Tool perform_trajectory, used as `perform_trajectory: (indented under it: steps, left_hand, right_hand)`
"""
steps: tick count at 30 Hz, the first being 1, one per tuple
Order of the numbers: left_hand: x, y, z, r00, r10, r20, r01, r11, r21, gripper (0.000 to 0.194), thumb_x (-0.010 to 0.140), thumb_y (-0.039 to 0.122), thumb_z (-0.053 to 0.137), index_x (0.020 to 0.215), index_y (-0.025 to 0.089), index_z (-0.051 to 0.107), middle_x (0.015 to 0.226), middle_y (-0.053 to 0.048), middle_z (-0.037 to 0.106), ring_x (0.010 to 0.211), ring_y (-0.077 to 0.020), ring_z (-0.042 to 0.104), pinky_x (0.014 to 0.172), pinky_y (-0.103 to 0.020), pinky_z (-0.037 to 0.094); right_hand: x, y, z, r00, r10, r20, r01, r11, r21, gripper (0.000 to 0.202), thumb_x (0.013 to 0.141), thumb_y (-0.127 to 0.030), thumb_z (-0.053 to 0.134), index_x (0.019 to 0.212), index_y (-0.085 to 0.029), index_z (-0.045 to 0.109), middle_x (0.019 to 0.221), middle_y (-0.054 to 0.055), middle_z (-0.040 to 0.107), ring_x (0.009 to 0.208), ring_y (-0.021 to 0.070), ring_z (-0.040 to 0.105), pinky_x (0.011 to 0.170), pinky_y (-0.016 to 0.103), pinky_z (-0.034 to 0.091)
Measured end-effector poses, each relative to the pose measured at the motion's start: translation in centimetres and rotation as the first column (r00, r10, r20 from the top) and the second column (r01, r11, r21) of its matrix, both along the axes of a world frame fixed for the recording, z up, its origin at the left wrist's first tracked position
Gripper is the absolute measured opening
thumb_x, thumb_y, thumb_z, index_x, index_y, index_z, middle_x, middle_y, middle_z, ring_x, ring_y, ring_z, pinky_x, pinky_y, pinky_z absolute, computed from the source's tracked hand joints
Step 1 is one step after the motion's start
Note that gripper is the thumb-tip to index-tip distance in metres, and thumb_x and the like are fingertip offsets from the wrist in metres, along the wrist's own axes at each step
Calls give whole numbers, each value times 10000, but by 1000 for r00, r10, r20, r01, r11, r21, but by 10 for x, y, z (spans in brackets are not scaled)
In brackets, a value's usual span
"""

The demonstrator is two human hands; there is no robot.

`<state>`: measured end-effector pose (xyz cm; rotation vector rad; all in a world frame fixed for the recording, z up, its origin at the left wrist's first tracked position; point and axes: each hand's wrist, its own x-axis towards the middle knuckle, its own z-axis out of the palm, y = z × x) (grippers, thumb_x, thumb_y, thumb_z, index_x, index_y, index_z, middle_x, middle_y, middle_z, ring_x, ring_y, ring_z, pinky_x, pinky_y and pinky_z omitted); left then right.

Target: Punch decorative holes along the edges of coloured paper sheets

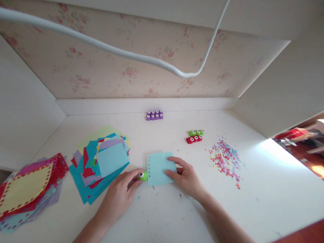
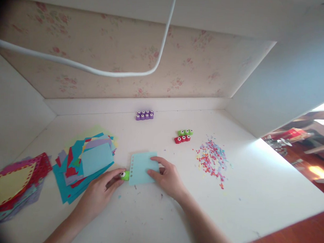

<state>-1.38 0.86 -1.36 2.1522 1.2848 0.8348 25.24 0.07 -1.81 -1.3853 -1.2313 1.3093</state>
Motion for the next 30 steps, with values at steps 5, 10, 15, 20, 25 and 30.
perform_trajectory:
  steps: [5,10,15,20,25,30]
  left_hand:
    - [0,1,0,1000,1,-7,-1,1000,-4,281,928,276,590,1208,263,602,1093,-35,733,908,-169,727,822,-278,596]
    - [-1,0,-1,1000,2,-3,-2,1000,-1,278,926,279,588,1204,270,606,1081,-28,737,880,-162,730,801,-262,598]
    - [-2,1,-3,1000,9,-26,-9,1000,2,276,933,301,585,1207,273,595,1106,-26,730,907,-163,727,808,-262,595]
    - [1,1,1,999,-16,-42,18,998,57,257,937,321,583,1185,265,613,1064,-25,738,885,-168,726,796,-276,600]
    - [5,1,4,994,-62,-88,75,984,162,257,925,345,599,1160,249,640,1051,-49,737,935,-208,709,844,-348,589]
    - [4,-2,3,990,-31,-134,54,984,172,352,908,373,625,1231,235,603,1149,-60,707,1037,-224,674,913,-373,566]
  right_hand:
    - [1,0,0,999,-7,41,7,1000,14,452,784,-433,735,1189,-281,605,668,-16,649,540,165,610,440,279,496]
    - [2,0,-1,998,-20,56,20,1000,14,457,770,-428,748,1181,-277,616,664,-13,650,541,164,603,441,278,494]
    - [2,0,-1,997,-14,72,13,1000,16,464,777,-440,743,1192,-280,611,654,-17,642,530,159,590,441,275,487]
    - [0,-2,1,986,10,169,-20,998,56,447,817,-449,707,1216,-277,606,666,-14,642,523,152,574,456,274,487]
    - [-4,-6,14,883,-23,468,-115,958,263,409,840,-421,689,1224,-295,627,1116,80,664,815,209,649,720,377,579]
    - [0,-10,26,713,-88,695,-276,877,394,460,864,-432,660,1308,-329,593,1552,83,337,1342,341,411,1050,566,423]
